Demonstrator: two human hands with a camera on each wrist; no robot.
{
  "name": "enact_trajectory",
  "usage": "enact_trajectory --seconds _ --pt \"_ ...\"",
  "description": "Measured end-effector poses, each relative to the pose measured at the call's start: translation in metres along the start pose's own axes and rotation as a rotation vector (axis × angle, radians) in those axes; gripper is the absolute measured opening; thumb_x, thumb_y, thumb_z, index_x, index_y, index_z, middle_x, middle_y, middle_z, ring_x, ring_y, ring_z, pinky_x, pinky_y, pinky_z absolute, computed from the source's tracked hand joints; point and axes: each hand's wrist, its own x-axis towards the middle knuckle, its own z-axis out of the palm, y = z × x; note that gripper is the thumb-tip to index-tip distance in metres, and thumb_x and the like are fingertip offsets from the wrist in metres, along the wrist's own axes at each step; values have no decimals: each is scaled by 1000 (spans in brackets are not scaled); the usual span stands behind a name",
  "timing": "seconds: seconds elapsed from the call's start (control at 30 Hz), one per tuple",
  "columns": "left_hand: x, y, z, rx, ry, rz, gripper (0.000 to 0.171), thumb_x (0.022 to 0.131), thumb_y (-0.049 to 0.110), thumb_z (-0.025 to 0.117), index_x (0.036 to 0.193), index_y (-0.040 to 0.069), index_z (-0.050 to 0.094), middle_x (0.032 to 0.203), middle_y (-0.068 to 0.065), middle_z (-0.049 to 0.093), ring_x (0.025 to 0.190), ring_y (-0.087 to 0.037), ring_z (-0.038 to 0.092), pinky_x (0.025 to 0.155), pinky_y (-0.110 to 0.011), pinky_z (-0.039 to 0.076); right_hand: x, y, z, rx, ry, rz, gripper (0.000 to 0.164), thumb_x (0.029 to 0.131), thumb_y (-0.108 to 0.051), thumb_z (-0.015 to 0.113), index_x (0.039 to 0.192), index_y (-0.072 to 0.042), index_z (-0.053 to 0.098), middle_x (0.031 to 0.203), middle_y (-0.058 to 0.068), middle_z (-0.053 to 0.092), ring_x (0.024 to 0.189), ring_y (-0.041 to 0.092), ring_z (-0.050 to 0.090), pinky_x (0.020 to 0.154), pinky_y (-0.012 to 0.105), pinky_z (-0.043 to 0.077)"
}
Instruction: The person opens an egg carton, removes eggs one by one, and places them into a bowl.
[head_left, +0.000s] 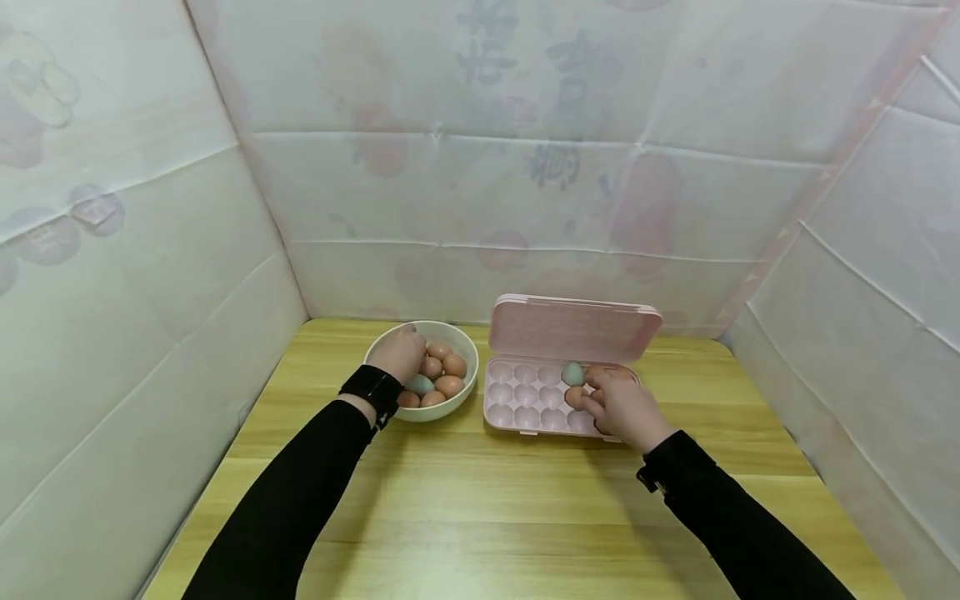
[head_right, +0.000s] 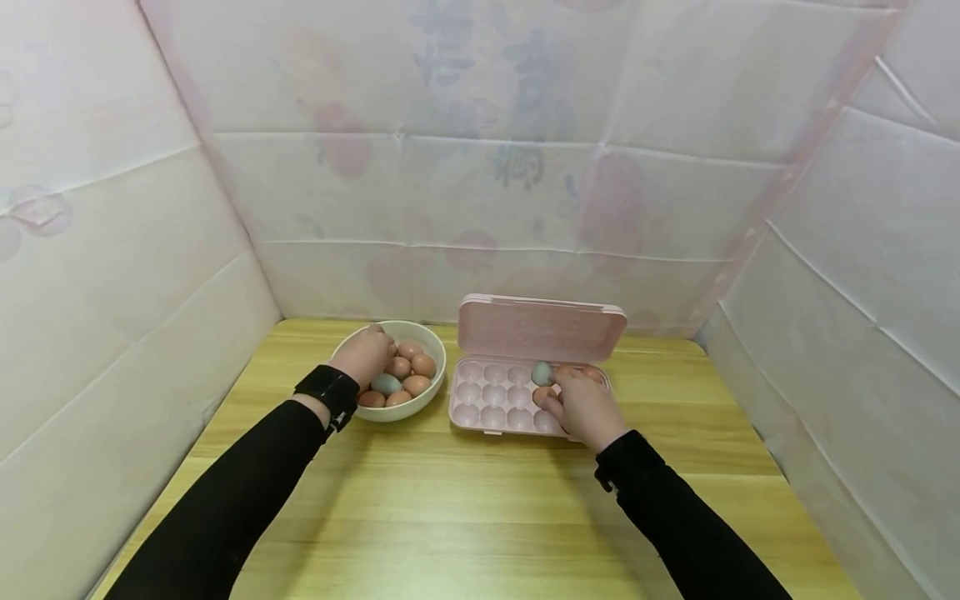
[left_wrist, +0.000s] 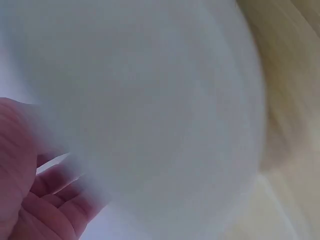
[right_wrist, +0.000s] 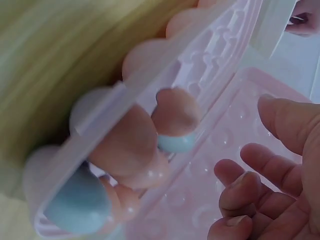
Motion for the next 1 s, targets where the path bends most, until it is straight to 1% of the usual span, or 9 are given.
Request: enact_trajectory --seconds 0.07,0.13,0.23,0.27,0.4,0.6,0.73,0.87,1.0 --pt "1 0 3 336 12 195 44 110 21 38 102 9 79 96 -11 81 88 -38 77 73 -42 66 3 1 0 -23 7 -8 21 96 -21 81 96 -6 67 85 9 71 94 35 69 97 56 55" --pt "-1 0 8 737 114 418 27 106 15 53 94 8 76 88 -7 77 86 -28 74 79 -37 65 5 3 2 -62 21 -28 21 95 -22 82 101 -4 71 97 14 77 97 37 72 97 57 57" --pt "-13 -2 20 1040 295 693 5 99 13 72 95 11 74 92 -2 73 93 -20 69 86 -38 62 9 6 6 -142 39 -58 25 95 -23 83 107 -2 75 101 15 79 95 37 75 95 55 59" --pt "-20 -2 25 997 298 703 7 100 19 74 101 13 75 100 -3 73 98 -23 68 79 -45 60 9 7 8 -170 40 -63 27 94 -23 83 110 -2 76 103 16 80 96 37 76 95 55 60" --pt "-45 -10 45 775 290 813 14 98 21 78 107 10 76 111 -7 75 109 -29 67 88 -49 59 11 10 14 -255 64 -89 28 91 -23 86 111 -5 79 107 15 81 93 36 77 91 54 62" --pt "-72 -23 70 620 263 857 24 96 21 81 115 6 78 114 -7 78 106 -23 75 90 -39 64 13 14 24 -346 136 -167 20 85 -24 90 83 -16 72 73 5 67 65 22 66 65 40 58" --pt "-81 -32 82 548 221 840 24 98 21 80 116 5 78 114 -7 78 108 -24 72 93 -41 62 12 10 25 -363 21 -89 24 92 -23 84 79 -19 64 74 6 60 65 20 61 59 38 54" --pt "-85 -39 89 510 189 819 19 98 22 79 113 9 79 114 -4 78 103 -22 69 86 -37 60 12 12 31 -337 -135 21 13 95 -24 81 97 -17 70 90 15 62 73 29 65 57 48 56" --pt "-86 -43 93 491 177 827 17 98 23 79 112 13 78 114 -2 79 100 -20 73 82 -30 61 11 15 35 -329 -150 23 22 92 -24 85 106 -16 70 91 17 62 77 35 69 56 51 58"
